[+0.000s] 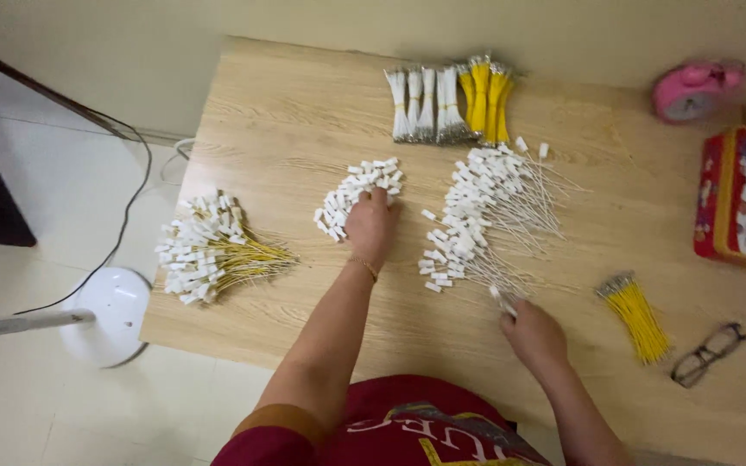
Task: Sort and bundle small electrical wires with plastic connectors.
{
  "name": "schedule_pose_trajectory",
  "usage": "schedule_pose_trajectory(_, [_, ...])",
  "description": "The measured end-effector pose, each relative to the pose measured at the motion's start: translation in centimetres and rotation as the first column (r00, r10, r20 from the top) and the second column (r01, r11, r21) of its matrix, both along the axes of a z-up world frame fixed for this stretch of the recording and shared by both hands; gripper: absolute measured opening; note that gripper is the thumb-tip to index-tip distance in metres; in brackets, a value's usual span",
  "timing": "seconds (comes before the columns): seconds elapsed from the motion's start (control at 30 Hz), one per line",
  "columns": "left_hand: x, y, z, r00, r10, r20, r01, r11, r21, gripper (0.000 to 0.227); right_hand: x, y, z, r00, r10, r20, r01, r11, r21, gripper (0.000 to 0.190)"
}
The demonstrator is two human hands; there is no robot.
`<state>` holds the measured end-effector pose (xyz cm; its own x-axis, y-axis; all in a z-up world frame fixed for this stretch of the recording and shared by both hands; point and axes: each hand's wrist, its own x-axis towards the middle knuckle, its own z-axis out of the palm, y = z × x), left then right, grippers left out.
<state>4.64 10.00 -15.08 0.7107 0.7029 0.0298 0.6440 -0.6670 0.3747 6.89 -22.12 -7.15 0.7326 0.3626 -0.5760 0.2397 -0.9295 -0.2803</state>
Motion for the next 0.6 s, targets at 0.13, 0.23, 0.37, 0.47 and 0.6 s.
schedule_pose_trajectory(0.13, [0.4,0.4,-0.3,1.000,-0.015,-0.022,0.013,0.998,-0.061,0.027,2.5,2.3,3.8,1.000,0.000,0.022,-0.003,0.991,0.136,0.031])
schedule_pose_trajectory(0.23, [0.0,0.4,0.1,1.000,-0.002,-0.019,0.000,0.997,-0.084,0.021,2.7,4.7,6.5,0.998,-0.062,-0.006,0.062,0.990,0.126,0.043])
schedule_pose_trajectory(0.37, [-0.8,1.0,-1.3,0.998,-0.044,-0.042,0.049,0.993,0.109,0.010,2.5,6.8,8.7,0.982,-0.176,-0.073,0.190,0.919,0.345,0.032])
schedule_pose_trajectory(0.47, [-1.5,1.7,-4.9,0.995,-0.096,-0.034,0.101,0.977,0.187,0.009,2.1,7.1,9.4,0.956,-0.222,-0.194,0.295,0.735,0.610,0.023])
schedule_pose_trajectory(0.6, [-1.7,0.8,-1.7,0.976,-0.213,-0.034,0.215,0.950,0.227,0.012,2.2,7.2,9.4,0.894,-0.158,-0.418,0.442,0.453,0.774,0.014])
